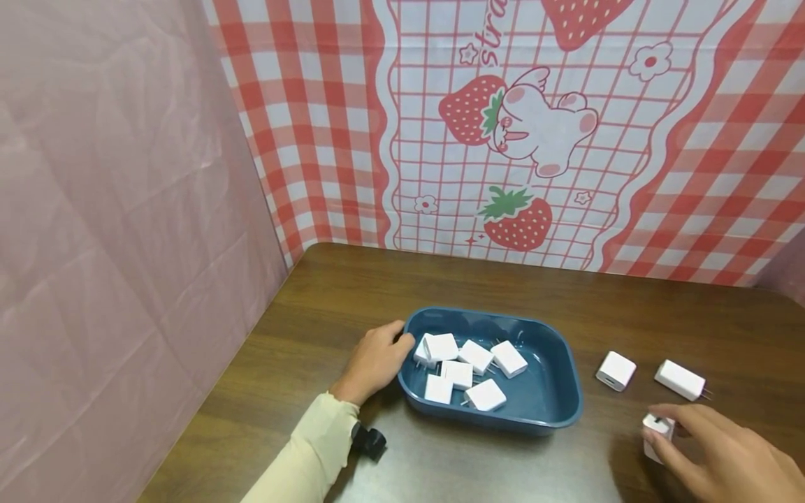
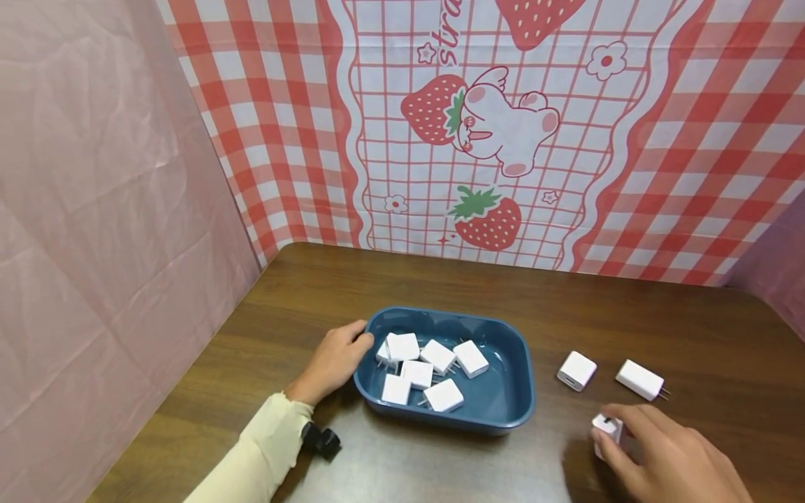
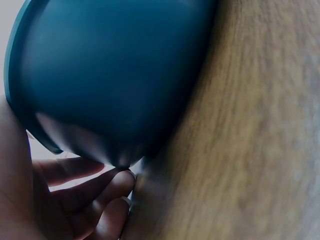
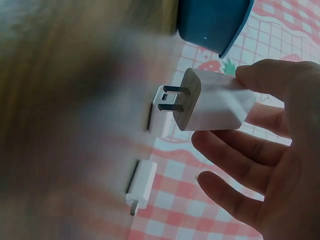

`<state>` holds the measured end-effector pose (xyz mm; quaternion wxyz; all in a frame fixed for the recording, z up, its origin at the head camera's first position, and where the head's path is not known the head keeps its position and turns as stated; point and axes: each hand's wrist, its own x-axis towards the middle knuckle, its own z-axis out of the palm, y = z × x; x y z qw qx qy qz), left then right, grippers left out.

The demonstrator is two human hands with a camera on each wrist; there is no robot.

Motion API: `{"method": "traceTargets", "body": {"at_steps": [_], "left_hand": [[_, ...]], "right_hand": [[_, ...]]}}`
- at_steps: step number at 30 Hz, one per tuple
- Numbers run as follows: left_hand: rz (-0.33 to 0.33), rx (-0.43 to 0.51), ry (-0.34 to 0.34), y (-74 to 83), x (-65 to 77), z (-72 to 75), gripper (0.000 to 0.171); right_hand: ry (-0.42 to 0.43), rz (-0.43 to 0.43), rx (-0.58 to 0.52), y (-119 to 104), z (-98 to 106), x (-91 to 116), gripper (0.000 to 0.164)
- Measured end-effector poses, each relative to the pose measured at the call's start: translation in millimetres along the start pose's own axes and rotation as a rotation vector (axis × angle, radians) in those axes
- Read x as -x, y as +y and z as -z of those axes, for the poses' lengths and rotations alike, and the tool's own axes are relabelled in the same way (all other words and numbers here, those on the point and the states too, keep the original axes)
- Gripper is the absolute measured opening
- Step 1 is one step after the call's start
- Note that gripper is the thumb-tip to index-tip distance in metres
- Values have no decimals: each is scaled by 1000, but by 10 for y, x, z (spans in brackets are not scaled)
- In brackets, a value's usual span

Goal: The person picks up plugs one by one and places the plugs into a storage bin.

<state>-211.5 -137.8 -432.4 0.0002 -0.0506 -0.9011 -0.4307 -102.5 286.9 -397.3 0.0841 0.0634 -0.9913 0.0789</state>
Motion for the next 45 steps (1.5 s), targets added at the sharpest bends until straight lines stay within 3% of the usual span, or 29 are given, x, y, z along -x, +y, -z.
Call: {"method": "traceTargets", "body": {"at_steps": [2, 9, 15, 22, 33, 40, 45], "left_hand": [[10, 4, -6, -4, 0, -1, 40], [2, -2, 3, -18, 5, 5, 41], [5, 1, 0, -21, 11, 12, 41], [3, 9, -10, -5, 10, 10, 40], [14, 14, -13, 4, 1, 30, 44], [-49, -26, 22, -28, -9, 25, 34], [-27, -17, 11, -28, -13, 20, 39]], "right_hand": [[-17, -11, -1, -49, 43, -35, 50], [193, 114, -27, -149, 76, -71, 37], [123, 52, -34, -279, 150, -174, 41], [283, 147, -68, -421, 190, -215, 27], [293, 218, -65, -583, 315, -436, 28], [303, 266, -44, -707, 321, -534, 26], [286, 272, -47, -784, 315, -573, 29]]}}
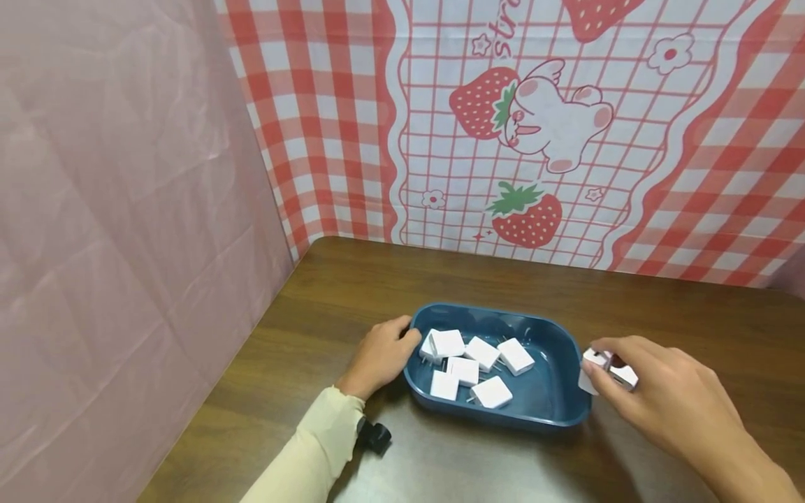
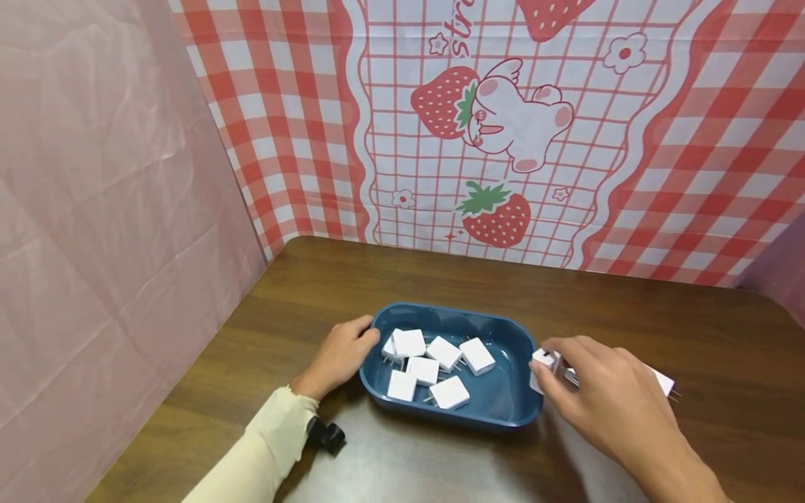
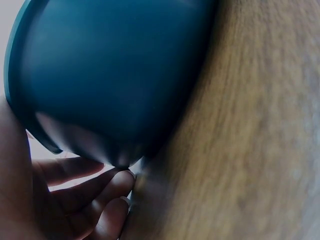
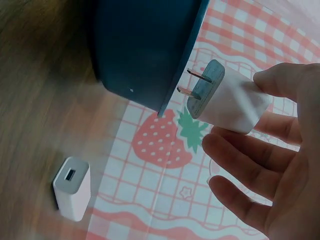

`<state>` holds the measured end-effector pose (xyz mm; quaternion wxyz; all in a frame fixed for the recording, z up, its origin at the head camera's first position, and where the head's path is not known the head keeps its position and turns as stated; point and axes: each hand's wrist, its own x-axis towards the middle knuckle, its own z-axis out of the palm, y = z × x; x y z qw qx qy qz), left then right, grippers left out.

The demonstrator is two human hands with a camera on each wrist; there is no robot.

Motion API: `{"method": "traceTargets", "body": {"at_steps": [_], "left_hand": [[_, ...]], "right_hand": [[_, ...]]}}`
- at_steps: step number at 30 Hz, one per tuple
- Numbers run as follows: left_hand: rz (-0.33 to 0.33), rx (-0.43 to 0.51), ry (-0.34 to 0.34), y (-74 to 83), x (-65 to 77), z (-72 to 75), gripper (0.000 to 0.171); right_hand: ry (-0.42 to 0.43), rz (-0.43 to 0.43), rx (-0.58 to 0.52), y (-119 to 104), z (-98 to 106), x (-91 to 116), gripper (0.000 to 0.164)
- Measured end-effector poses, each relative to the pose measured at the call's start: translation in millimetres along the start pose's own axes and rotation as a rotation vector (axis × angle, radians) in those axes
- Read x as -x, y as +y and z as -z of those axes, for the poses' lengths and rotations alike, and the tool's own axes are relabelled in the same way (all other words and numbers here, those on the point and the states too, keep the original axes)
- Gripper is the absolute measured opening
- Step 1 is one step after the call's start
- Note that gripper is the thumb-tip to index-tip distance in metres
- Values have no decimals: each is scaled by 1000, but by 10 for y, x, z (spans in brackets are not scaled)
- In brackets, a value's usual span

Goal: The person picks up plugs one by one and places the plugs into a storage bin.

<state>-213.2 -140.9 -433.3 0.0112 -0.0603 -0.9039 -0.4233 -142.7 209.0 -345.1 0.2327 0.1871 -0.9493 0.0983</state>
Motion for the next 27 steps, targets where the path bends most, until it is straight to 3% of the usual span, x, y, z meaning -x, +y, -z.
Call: {"method": "traceTargets", "body": {"at_steps": [12, 21, 27], "left_hand": [[6, 6, -5, 16, 5, 8, 41], [13, 0, -7, 0, -8, 4, 42], [25, 11, -16, 7, -10, 1, 45]], "right_hand": [[-77, -1, -33, -135, -82, -159, 33], [-191, -6, -29, -218, -200, -236, 38], [-195, 10, -36, -272, -269, -249, 34]]}}
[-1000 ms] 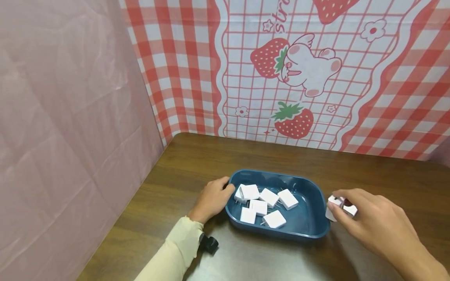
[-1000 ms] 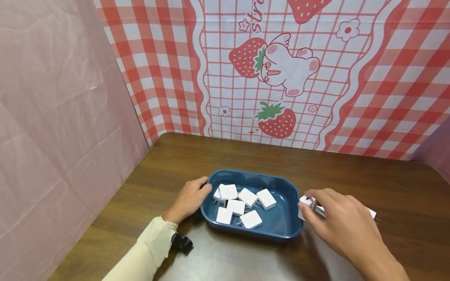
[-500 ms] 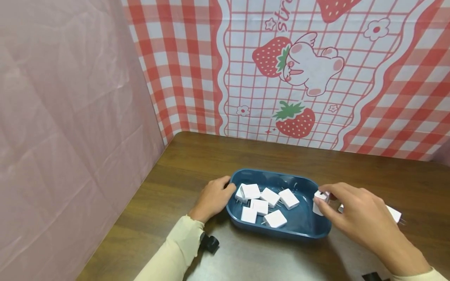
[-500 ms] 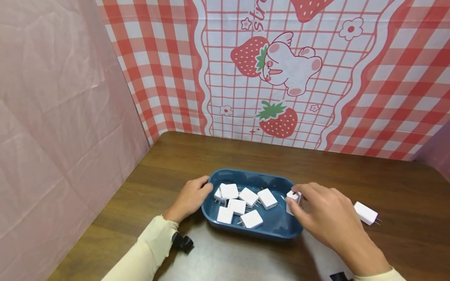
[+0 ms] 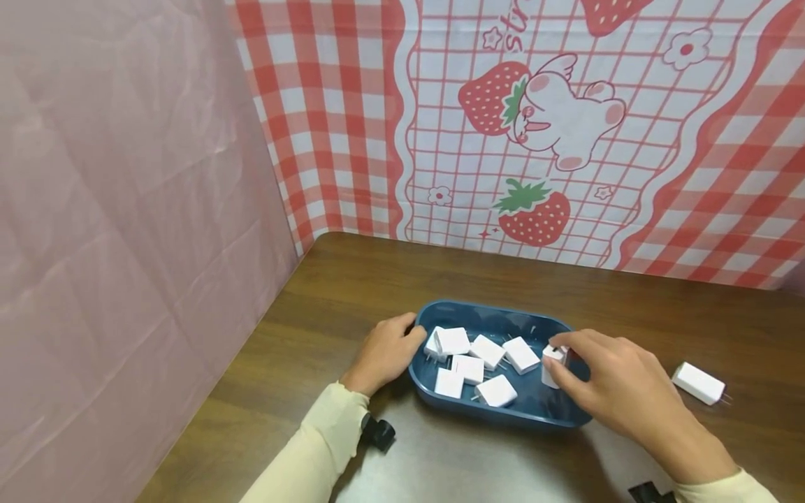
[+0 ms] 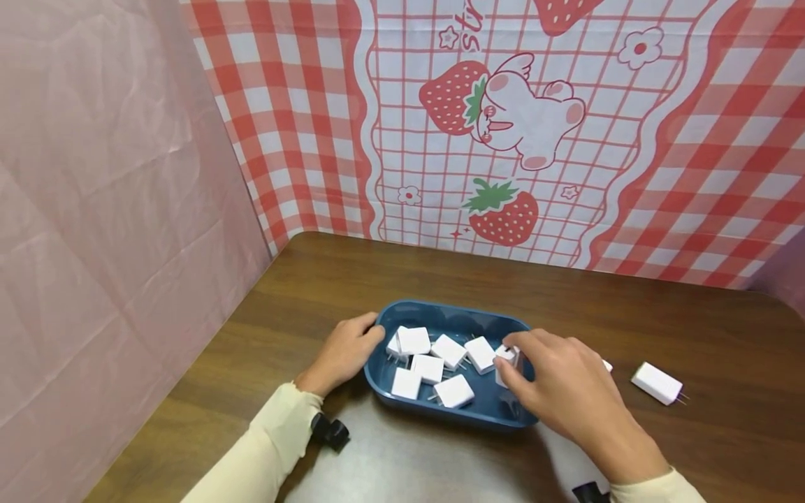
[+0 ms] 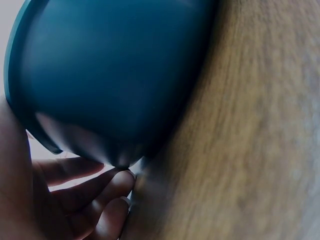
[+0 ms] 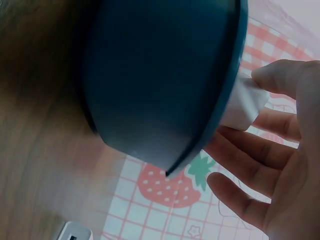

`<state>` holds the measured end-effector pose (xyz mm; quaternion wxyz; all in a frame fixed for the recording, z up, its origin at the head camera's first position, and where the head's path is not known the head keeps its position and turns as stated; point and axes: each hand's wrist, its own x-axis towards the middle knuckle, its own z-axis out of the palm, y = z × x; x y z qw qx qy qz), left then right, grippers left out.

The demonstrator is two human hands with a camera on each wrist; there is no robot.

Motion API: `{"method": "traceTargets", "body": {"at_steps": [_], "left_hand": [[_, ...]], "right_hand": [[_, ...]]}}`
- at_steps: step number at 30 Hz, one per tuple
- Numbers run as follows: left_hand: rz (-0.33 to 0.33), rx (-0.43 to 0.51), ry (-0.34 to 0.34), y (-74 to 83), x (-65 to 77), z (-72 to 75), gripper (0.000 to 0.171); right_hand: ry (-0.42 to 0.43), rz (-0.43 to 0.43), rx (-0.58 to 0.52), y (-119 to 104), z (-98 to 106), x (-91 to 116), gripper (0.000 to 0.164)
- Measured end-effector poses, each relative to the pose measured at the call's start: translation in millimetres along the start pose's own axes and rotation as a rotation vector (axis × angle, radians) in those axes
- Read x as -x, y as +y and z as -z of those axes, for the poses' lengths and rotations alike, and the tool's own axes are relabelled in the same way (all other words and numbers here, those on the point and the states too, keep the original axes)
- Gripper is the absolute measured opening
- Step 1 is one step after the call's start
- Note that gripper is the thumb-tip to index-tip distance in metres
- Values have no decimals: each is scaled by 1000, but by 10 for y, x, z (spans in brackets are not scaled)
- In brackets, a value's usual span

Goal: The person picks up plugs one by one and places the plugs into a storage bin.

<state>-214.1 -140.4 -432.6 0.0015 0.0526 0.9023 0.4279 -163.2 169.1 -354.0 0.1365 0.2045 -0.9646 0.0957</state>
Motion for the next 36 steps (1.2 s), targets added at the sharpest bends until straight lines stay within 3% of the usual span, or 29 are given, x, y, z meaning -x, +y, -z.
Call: {"method": "traceTargets", "body": {"at_steps": [23, 36], "left_hand": [[4, -6, -4, 17, 13, 20, 44], [21, 2, -15, 20, 3, 20, 45]], "right_hand": [[-120, 55, -36, -76, -257, -53, 31], [-171, 67, -23, -92, -300, -103, 30]]}}
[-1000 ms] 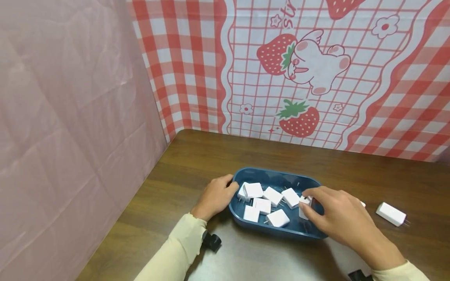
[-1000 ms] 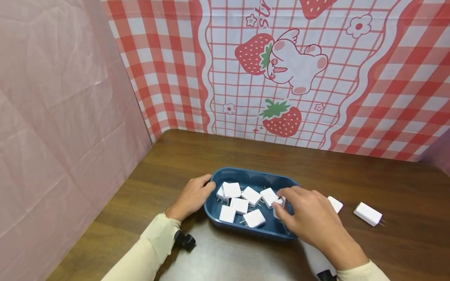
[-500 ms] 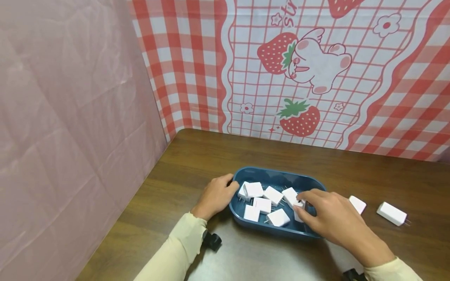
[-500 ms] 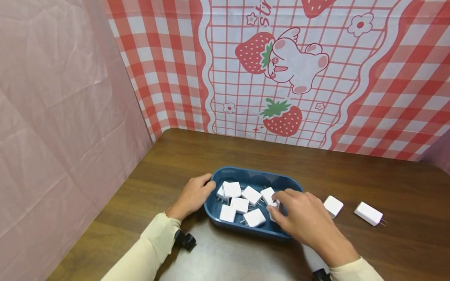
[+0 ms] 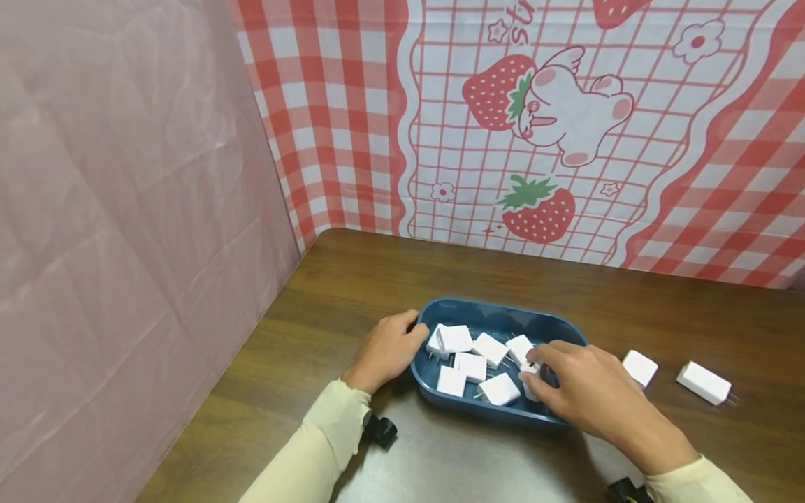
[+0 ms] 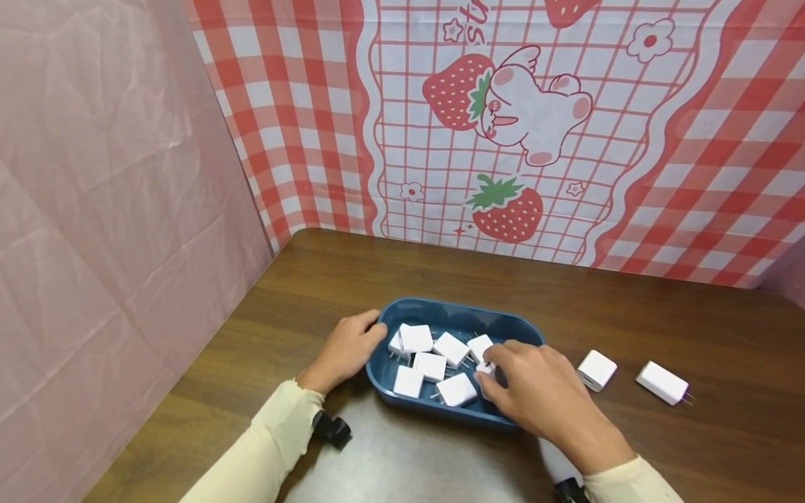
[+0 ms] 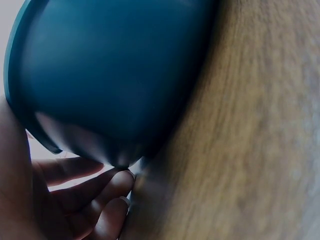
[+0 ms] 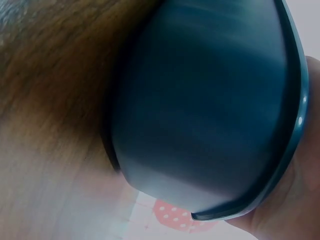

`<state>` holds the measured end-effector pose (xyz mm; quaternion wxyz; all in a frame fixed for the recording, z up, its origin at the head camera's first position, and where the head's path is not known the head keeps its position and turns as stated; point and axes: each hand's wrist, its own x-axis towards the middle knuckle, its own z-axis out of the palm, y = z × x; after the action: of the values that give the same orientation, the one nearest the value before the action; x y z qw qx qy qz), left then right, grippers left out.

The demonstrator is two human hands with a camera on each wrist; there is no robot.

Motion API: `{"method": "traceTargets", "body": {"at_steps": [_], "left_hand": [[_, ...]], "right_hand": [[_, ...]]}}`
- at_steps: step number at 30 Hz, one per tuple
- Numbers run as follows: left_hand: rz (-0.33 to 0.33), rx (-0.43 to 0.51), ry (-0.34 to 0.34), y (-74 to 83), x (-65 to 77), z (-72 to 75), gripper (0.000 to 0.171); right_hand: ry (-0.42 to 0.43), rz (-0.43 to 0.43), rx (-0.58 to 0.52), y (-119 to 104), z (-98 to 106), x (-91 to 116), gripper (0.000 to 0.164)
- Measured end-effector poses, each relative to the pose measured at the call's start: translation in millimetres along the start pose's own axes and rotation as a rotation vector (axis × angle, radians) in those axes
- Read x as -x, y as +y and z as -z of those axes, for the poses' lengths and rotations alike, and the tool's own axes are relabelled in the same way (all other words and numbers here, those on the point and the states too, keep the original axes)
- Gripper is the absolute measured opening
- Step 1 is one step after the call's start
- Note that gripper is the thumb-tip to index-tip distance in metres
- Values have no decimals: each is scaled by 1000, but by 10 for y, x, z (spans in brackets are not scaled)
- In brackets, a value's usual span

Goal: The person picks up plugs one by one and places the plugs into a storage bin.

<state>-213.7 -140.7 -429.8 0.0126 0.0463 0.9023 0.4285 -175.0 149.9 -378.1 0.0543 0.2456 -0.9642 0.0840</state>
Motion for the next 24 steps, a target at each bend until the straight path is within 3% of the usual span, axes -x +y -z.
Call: {"method": "traceTargets", "body": {"at_steps": [17, 24], "left_hand": [[0, -7, -5, 10, 4, 0, 45], [2, -6, -4, -3, -1, -6, 46]], "right_hand": [[-29, -26, 7, -5, 19, 0, 34], [-1, -38, 21, 9, 81, 8, 36]]}}
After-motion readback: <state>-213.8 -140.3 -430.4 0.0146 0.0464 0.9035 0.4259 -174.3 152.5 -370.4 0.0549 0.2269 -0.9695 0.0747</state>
